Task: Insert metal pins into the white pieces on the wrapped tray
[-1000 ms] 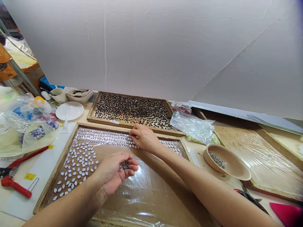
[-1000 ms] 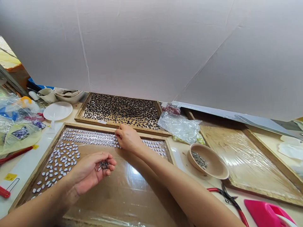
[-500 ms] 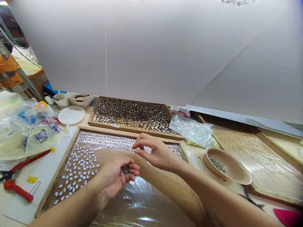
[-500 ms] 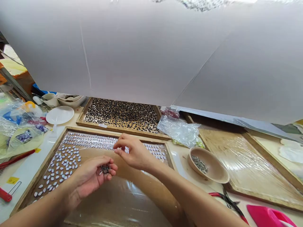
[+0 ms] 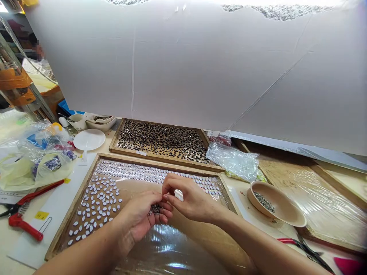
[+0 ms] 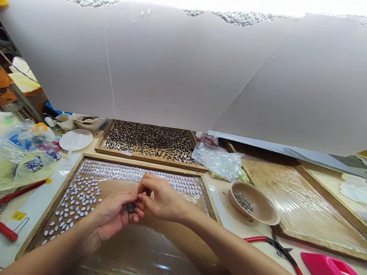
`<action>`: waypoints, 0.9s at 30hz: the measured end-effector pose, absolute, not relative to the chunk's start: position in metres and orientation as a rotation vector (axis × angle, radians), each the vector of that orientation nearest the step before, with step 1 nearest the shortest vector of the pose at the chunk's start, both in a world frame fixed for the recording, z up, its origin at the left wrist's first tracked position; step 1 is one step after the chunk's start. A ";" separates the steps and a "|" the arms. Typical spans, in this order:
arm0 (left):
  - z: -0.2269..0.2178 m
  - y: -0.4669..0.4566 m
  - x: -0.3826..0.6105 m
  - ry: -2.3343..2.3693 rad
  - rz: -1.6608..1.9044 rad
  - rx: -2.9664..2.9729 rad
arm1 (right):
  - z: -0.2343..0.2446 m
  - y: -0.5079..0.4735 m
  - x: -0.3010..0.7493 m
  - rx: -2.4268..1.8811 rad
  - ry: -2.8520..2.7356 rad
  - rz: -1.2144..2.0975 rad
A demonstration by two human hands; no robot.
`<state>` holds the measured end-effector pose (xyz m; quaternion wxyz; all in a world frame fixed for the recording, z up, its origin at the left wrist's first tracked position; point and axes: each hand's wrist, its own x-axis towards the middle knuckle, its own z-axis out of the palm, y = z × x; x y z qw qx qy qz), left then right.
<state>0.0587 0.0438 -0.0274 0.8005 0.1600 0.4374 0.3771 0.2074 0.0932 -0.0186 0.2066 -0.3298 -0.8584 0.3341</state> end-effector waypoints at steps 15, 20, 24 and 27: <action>-0.026 0.044 0.058 0.935 0.761 0.301 | -0.073 0.152 0.203 -1.005 -2.622 0.140; -0.025 0.045 0.058 0.947 0.736 0.302 | -0.073 0.152 0.200 -1.002 -2.687 0.022; -0.025 0.045 0.058 0.956 0.735 0.304 | -0.072 0.153 0.199 -1.003 -2.717 -0.042; -0.025 0.045 0.058 0.956 0.738 0.299 | -0.072 0.153 0.198 -0.999 -2.730 -0.064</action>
